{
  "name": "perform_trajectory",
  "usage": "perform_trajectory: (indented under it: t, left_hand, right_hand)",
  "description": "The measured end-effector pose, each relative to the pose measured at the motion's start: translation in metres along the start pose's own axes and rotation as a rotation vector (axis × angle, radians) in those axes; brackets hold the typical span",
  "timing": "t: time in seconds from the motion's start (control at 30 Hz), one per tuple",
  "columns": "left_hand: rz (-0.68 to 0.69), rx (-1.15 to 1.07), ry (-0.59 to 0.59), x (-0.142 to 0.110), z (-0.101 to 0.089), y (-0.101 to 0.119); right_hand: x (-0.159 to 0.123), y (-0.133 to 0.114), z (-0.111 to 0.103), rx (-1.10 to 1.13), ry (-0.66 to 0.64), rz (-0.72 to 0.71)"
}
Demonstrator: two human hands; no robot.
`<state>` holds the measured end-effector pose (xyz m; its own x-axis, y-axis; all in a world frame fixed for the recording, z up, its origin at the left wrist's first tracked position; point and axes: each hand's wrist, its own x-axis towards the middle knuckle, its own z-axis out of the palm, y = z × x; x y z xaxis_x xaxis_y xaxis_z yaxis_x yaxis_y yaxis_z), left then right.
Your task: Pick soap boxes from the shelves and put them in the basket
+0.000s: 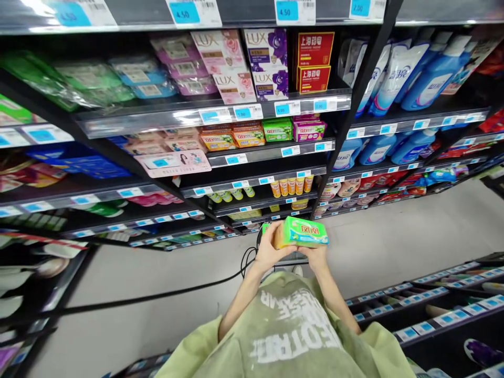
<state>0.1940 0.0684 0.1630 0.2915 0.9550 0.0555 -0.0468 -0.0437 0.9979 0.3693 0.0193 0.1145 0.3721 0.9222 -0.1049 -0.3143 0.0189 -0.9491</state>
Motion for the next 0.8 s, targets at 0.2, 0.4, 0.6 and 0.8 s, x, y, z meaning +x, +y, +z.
perform_trajectory:
  t: [0.2,0.4,0.6,0.8]
  left_hand:
    - [-0.114,0.036,-0.03,-0.01,0.007,0.011]
    - [-0.098,0.079,0.049,-0.016,0.008,0.0]
    - [-0.2,-0.008,0.083,-0.016,0.004,-0.005]
    - [-0.282,-0.044,0.146,-0.019,0.003,-0.023]
  right_hand:
    - [-0.01,0.018,0.007,0.248,0.157,0.268]
    - [-0.018,0.013,0.007,0.288,0.144,0.316]
    - [-0.019,-0.002,0.009,0.157,0.08,0.245]
    - [-0.018,0.0,0.011,0.079,0.089,0.27]
